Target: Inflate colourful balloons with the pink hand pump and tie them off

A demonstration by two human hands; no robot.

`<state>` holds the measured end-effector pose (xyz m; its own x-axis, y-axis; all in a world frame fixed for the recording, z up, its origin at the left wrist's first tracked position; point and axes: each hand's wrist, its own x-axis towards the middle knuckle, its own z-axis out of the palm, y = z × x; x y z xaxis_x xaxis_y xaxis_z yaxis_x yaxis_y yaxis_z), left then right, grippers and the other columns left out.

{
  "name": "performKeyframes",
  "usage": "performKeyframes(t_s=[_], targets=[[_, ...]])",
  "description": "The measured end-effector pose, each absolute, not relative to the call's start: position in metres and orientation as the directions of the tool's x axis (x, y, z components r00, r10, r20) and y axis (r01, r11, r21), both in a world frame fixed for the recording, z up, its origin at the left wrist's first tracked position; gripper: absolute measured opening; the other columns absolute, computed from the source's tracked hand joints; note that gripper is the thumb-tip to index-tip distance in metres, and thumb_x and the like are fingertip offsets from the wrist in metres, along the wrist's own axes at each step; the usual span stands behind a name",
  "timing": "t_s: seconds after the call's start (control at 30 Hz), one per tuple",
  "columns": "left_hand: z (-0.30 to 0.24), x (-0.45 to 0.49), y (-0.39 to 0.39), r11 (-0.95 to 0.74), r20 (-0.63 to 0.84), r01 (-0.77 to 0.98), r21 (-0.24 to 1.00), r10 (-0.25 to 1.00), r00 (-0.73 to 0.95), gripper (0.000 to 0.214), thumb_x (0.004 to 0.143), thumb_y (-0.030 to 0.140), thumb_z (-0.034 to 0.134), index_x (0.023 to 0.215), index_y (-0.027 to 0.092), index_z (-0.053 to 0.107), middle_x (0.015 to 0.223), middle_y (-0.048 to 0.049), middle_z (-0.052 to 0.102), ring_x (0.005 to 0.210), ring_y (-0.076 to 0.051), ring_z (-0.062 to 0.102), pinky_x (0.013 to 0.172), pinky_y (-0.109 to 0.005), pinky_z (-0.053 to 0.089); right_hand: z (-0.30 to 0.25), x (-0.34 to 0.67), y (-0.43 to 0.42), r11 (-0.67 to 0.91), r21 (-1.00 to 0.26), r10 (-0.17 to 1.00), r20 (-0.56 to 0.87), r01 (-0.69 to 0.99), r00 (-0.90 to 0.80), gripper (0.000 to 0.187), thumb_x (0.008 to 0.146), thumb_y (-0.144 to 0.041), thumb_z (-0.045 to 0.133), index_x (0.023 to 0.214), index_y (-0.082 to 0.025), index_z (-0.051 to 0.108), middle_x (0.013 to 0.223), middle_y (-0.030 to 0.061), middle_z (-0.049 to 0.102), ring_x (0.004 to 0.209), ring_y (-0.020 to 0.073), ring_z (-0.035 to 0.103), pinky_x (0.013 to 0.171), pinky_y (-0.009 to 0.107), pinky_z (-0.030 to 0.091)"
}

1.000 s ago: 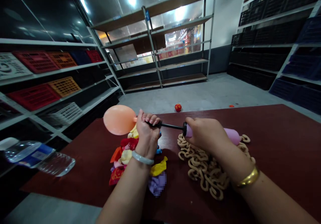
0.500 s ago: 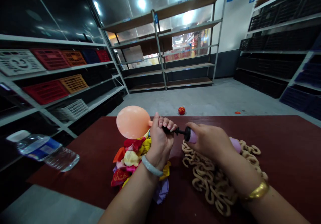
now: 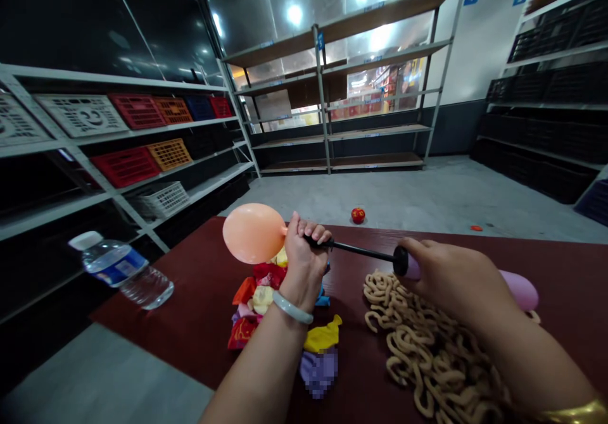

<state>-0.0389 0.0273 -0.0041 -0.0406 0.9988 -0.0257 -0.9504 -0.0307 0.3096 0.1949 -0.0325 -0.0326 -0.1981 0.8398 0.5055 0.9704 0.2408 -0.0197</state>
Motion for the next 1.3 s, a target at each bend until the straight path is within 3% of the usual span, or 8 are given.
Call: performKeyframes(t_s=[0.1,0.27,0.47,0.7,0.9,1.1,1.3], targets=[[-0.006,-0.023,0.016,0.011,-0.005,-0.946,0.323,1.0,0.01,0.052,0.095,0.042,0.055,0.056,0.019,0.03,0.048,0.0059,0.029,0.04,-0.008,0.03,0.046,-0.023,0.024,-0.031,0.18,-0.037,0.202,0.05,0.878,0.433,0.978,-0.204,0.037,0.074,-0.04,0.065,0.11,-0.032,0.065,0.089,0.0021,0.075,0.071,0.0259,0.069,0.054,0.032,0.032],[-0.008,0.007,-0.007,0.057,0.04,-0.928,0.369,0.996,0.077,0.052,0.093,0.047,0.058,0.056,0.018,0.035,0.05,0.005,0.033,0.043,-0.008,0.033,0.048,-0.024,0.029,-0.026,0.154,-0.046,0.203,0.07,0.847,0.489,0.977,-0.21,0.033,0.08,-0.048,0.061,0.104,-0.026,0.064,0.085,0.0043,0.073,0.071,0.0246,0.069,0.054,0.032,0.031],[-0.013,0.014,-0.01,0.072,0.014,-0.897,0.437,0.996,0.086,0.054,0.091,0.049,0.06,0.056,0.019,0.033,0.05,0.0054,0.032,0.043,-0.008,0.034,0.046,-0.024,0.027,-0.029,0.141,-0.046,0.244,0.027,0.841,0.492,0.969,-0.226,0.031,0.082,-0.047,0.06,0.101,-0.023,0.063,0.085,0.0048,0.073,0.071,0.0228,0.069,0.055,0.031,0.032],[0.0,-0.033,0.024,-0.024,-0.006,-0.914,0.405,1.0,-0.029,0.052,0.094,0.042,0.058,0.057,0.019,0.03,0.047,0.0067,0.029,0.039,-0.007,0.032,0.044,-0.023,0.026,-0.03,0.174,-0.032,0.245,-0.062,0.895,0.398,0.968,-0.201,0.033,0.08,-0.049,0.062,0.108,-0.031,0.064,0.097,0.0007,0.075,0.082,0.0256,0.071,0.059,0.033,0.039],[0.013,-0.053,0.027,-0.109,-0.007,-0.925,0.363,0.993,-0.12,0.052,0.095,0.037,0.056,0.057,0.02,0.026,0.046,0.0065,0.03,0.037,-0.007,0.032,0.043,-0.023,0.026,-0.023,0.198,-0.033,0.231,-0.009,0.852,0.484,0.973,-0.198,0.04,0.081,-0.05,0.063,0.117,-0.032,0.064,0.11,0.0033,0.074,0.087,0.0273,0.07,0.063,0.034,0.04],[0.009,-0.038,0.017,-0.093,0.038,-0.937,0.338,0.996,-0.085,0.054,0.093,0.042,0.059,0.058,0.02,0.025,0.048,0.0067,0.028,0.039,-0.006,0.032,0.044,-0.022,0.025,-0.026,0.179,-0.039,0.166,0.119,0.827,0.525,0.979,-0.204,0.038,0.078,-0.047,0.063,0.11,-0.027,0.065,0.093,0.0045,0.074,0.073,0.0255,0.067,0.057,0.033,0.033],[-0.004,-0.002,-0.005,-0.007,0.071,-0.917,0.398,0.997,0.023,0.052,0.094,0.045,0.056,0.058,0.019,0.03,0.049,0.0061,0.029,0.041,-0.007,0.032,0.046,-0.024,0.026,-0.028,0.146,-0.049,0.186,0.116,0.784,0.581,0.976,-0.218,0.039,0.081,-0.048,0.06,0.107,-0.021,0.066,0.085,0.0079,0.072,0.068,0.024,0.066,0.057,0.033,0.032]])
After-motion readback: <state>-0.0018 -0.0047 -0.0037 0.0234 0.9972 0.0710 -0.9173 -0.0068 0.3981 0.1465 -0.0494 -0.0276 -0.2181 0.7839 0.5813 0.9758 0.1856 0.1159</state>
